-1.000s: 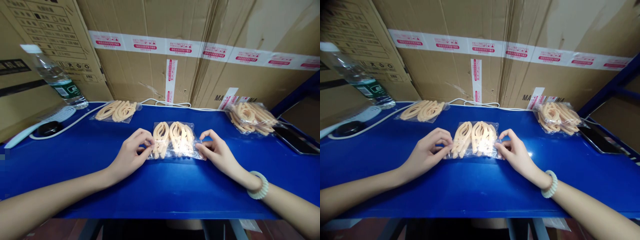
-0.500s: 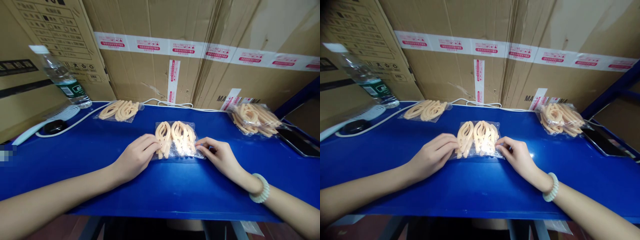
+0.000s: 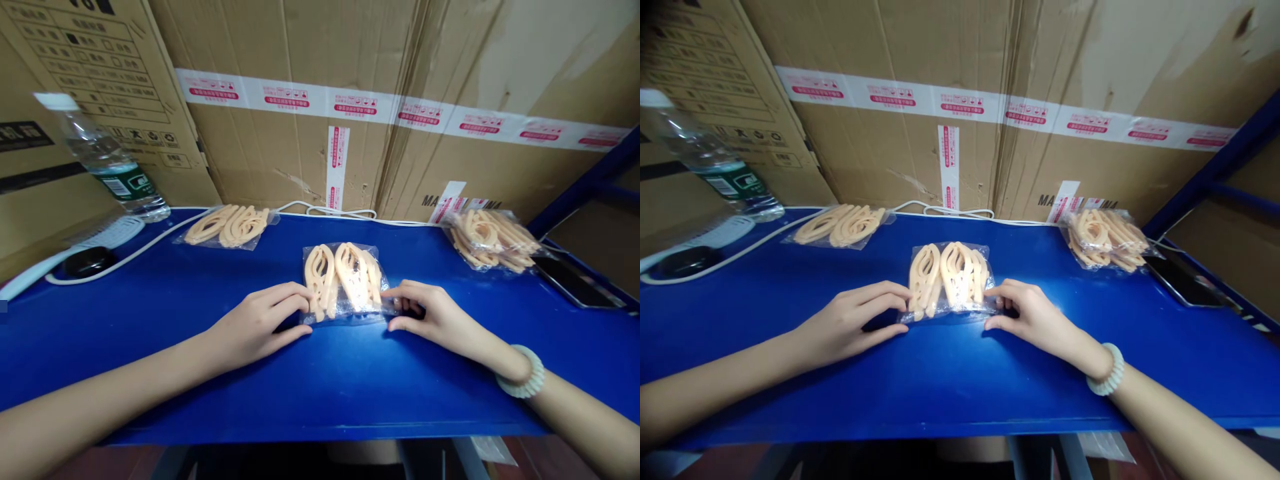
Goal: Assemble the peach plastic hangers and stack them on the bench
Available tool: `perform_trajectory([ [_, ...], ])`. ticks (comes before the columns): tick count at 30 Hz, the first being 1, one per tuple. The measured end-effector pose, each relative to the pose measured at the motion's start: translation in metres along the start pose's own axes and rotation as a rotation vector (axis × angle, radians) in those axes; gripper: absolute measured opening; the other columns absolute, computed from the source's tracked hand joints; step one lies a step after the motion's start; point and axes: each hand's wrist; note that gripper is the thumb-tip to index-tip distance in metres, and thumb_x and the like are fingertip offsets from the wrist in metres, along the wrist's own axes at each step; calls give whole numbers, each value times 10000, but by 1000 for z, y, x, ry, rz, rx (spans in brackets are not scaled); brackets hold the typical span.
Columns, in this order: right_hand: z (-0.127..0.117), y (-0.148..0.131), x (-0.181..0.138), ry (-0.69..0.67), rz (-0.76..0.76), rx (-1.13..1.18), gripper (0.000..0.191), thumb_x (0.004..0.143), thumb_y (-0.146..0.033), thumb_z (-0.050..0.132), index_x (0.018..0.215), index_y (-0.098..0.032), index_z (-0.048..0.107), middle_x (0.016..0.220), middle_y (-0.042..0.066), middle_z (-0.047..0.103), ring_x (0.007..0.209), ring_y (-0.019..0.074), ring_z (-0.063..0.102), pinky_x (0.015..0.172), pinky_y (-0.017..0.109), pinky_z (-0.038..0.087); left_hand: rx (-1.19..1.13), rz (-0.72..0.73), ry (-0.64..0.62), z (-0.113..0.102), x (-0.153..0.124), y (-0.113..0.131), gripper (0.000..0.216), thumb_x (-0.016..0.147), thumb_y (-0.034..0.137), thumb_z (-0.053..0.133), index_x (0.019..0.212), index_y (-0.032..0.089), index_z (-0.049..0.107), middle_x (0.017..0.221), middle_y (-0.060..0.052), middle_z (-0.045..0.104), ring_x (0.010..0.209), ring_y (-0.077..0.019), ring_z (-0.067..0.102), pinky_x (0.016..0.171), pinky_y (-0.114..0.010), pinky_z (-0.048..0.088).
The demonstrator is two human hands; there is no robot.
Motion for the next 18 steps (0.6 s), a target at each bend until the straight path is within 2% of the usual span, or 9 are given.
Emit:
perform_trajectory([
  [2, 1, 2, 0, 8, -10, -9, 432, 841, -532, 791, 1125, -211, 738, 826, 35, 668, 709, 192, 622, 647, 297, 489, 40, 50, -13, 0, 2, -2, 68, 992, 207, 573, 985, 184, 637, 1129, -91, 703, 1021, -198, 706, 891, -301, 587],
  [3, 2, 3, 0, 7, -16, -18, 403, 862, -513, 778, 1123, -209, 735, 820, 33, 664, 703, 189, 616, 648, 298, 485, 72, 82, -18, 0, 4, -3, 108, 1002, 196, 549, 980, 180, 654, 1122, -93, 710, 1013, -201, 713, 885, -300, 594],
  [6, 7, 4, -2, 7, -56, -64, 243, 1000, -368, 627, 1140, -187, 711, 855, 50, 666, 728, 189, 618, 683, 309, 488, 230, 185, -4, 2, 6, -5, 202, 1016, 170, 492, 999, 159, 694, 1100, -123, 734, 974, -232, 735, 841, -331, 621],
  [11, 11, -1, -6, 42, -158, -170, 243, 1060, -215, 431, 1093, -167, 667, 961, 98, 639, 849, 214, 606, 768, 347, 509, 431, 402, 73, 5, 8, -7, 218, 964, 58, 495, 1011, 142, 690, 1065, -147, 760, 954, -278, 751, 833, -403, 634],
  [14, 3, -9, -13, 100, -170, -189, 244, 1054, -211, 418, 951, -174, 637, 903, 80, 590, 812, 208, 561, 740, 343, 497, 393, 404, 89, 3, 11, 0, 190, 953, 64, 523, 1022, 162, 669, 1078, -118, 763, 971, -267, 749, 861, -402, 623],
  [18, -15, -28, -27, 348, -125, -115, 205, 1039, -253, 468, 904, -200, 612, 943, 73, 545, 867, 209, 549, 795, 355, 488, 200, 321, 153, -6, 31, 20, 157, 959, 85, 517, 1003, 186, 629, 1048, -67, 762, 946, -214, 746, 872, -331, 596],
])
Point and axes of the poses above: each hand's wrist, its own x-axis towards the middle knuckle, its own z-axis out of the palm, y = z × x
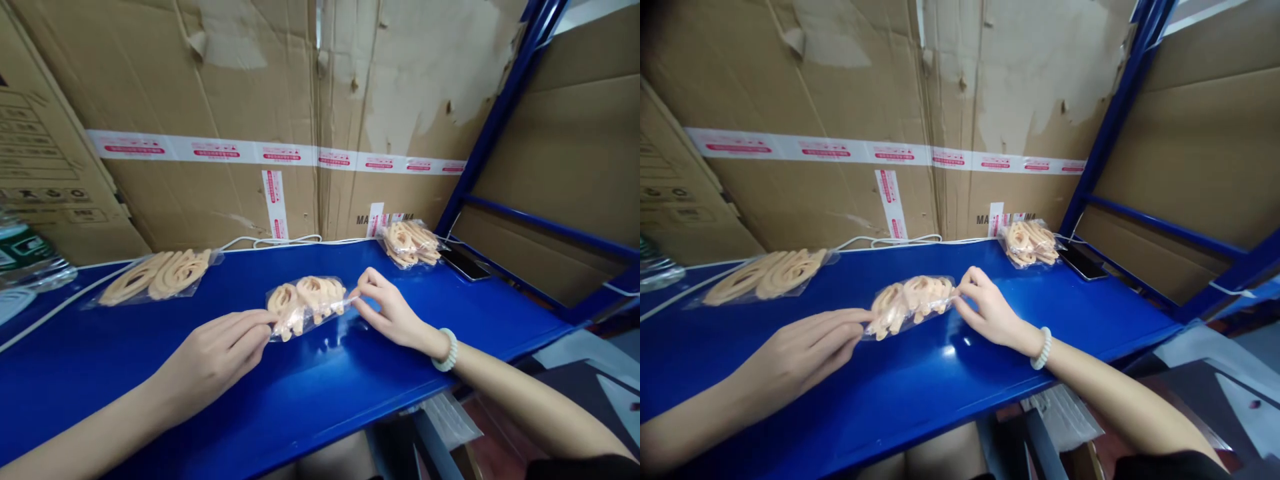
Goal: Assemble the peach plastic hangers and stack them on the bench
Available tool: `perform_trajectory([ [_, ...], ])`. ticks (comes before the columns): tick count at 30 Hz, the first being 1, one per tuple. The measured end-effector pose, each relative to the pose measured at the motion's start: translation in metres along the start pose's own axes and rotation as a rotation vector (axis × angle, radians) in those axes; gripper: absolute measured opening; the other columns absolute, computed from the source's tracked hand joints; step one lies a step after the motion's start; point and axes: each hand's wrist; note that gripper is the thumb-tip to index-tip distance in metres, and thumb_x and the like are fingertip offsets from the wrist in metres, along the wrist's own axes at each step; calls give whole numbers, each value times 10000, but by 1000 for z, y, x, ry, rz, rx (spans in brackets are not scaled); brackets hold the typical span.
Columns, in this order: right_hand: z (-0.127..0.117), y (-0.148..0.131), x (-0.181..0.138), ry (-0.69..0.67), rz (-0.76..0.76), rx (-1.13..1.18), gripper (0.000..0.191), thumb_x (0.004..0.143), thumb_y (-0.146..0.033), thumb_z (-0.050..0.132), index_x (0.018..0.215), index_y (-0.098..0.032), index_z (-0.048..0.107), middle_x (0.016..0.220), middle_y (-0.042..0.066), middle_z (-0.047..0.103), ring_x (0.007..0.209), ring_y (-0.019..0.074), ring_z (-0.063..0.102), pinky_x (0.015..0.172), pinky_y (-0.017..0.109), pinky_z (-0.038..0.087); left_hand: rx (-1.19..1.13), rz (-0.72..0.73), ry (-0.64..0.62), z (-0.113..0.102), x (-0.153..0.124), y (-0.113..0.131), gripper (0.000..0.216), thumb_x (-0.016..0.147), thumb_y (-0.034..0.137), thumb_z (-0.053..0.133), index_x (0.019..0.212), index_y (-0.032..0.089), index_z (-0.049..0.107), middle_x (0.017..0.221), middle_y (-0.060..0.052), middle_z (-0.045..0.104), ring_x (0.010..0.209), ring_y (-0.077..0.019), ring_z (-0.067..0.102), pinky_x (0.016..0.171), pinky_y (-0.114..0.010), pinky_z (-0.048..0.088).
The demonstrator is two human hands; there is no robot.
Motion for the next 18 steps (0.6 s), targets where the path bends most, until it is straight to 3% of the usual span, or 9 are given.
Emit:
perform_trajectory([
  [3, -17, -5, 1, 253, 73, 61, 211, 1034, -290, 488, 858, -213, 576, 1001, 78, 568, 949, 219, 563, 864, 371, 469, -238, -124, 24, -2, 38, 4, 146, 973, 129, 489, 970, 200, 617, 1008, -31, 757, 882, -163, 735, 814, -257, 571],
  [5, -26, 2, 4, 376, 148, 93, 250, 1036, -316, 477, 815, -218, 540, 915, 54, 592, 869, 206, 569, 810, 351, 464, -402, -294, 18, 6, 68, 4, 158, 981, 211, 491, 902, 202, 628, 903, -9, 737, 791, -158, 704, 732, -253, 551],
  [7, -37, 15, 6, 448, 249, 73, 294, 1034, -346, 466, 769, -225, 509, 760, 16, 561, 720, 184, 532, 702, 321, 439, -595, -510, 44, 24, 98, 4, 200, 962, 277, 516, 807, 191, 608, 744, 9, 657, 686, -153, 635, 639, -248, 519],
  [10, -58, 42, 5, 548, 323, -116, 313, 1011, -360, 466, 724, -234, 476, 674, -3, 500, 659, 181, 486, 648, 305, 399, -1047, -796, 147, 63, 139, 8, 226, 916, 250, 557, 702, 177, 543, 696, 20, 583, 677, -138, 606, 671, -250, 549],
  [12, -78, 60, 5, 583, 350, -253, 263, 992, -321, 461, 749, -232, 507, 693, 4, 536, 683, 192, 517, 670, 304, 413, -1341, -1020, 167, 90, 166, 11, 238, 908, 176, 568, 676, 164, 519, 683, 15, 594, 641, -120, 611, 680, -247, 554],
  [18, -150, 115, 30, 472, 623, -644, 247, 998, -208, 441, 977, -181, 686, 1051, 113, 736, 988, 258, 656, 870, 308, 466, -1448, -1137, 169, 144, 262, 4, 291, 992, 121, 509, 704, 126, 549, 701, -31, 623, 643, -103, 632, 720, -255, 560],
])
Point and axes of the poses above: each hand's wrist, its own x-axis towards the middle knuckle, its own z-axis out of the palm, y = z × x
